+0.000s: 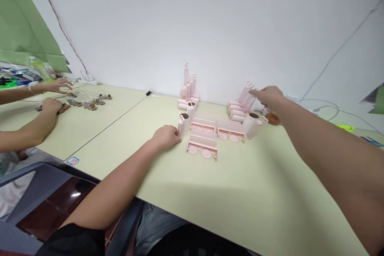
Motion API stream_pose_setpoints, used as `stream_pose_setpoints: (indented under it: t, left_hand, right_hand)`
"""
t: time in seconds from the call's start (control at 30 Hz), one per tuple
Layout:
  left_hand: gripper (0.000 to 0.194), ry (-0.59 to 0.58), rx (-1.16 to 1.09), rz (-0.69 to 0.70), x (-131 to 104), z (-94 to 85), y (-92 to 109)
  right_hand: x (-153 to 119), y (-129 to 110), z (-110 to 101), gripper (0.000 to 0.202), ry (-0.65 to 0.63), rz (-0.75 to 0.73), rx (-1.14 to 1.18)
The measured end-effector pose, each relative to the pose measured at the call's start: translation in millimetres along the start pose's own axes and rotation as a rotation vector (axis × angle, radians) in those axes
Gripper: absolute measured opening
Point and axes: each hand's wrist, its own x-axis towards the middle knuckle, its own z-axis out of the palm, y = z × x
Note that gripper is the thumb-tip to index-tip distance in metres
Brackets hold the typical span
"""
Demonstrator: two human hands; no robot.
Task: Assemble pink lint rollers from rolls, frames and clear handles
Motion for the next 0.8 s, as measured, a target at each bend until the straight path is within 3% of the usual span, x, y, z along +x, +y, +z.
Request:
stream_pose_setpoints:
  t: [0.13,0.33,0.47,0.67,0.8]
  left_hand:
    - [0.019,-0.015,0.003,-0.017,-1,-1.5,0]
    - [0.023,-0.089,0.060,-0.070,-14,-14.9,3]
    - [0.030,-0.117,0.169,-0.001,-37,-17.3,26]
    - [0.029,0.065,0.243,0.256,-72,12.2,79]
    - [0.026,0.246,0.309,0.507,-72,34.2,95]
  right_hand:
    - [-1,1,8,0.033,-0.120,0.163,-0.219]
    - [-3,-1,14,0.028,-0.159,0.154,-0.329]
    - [-3,3,10,0.026,-0.144,0.130,-0.351]
    - [-9,8,-12,0.024,-0.055,0.121,-0.333]
    - [-11,10,-36,0.025,0.046,0.156,-0.290]
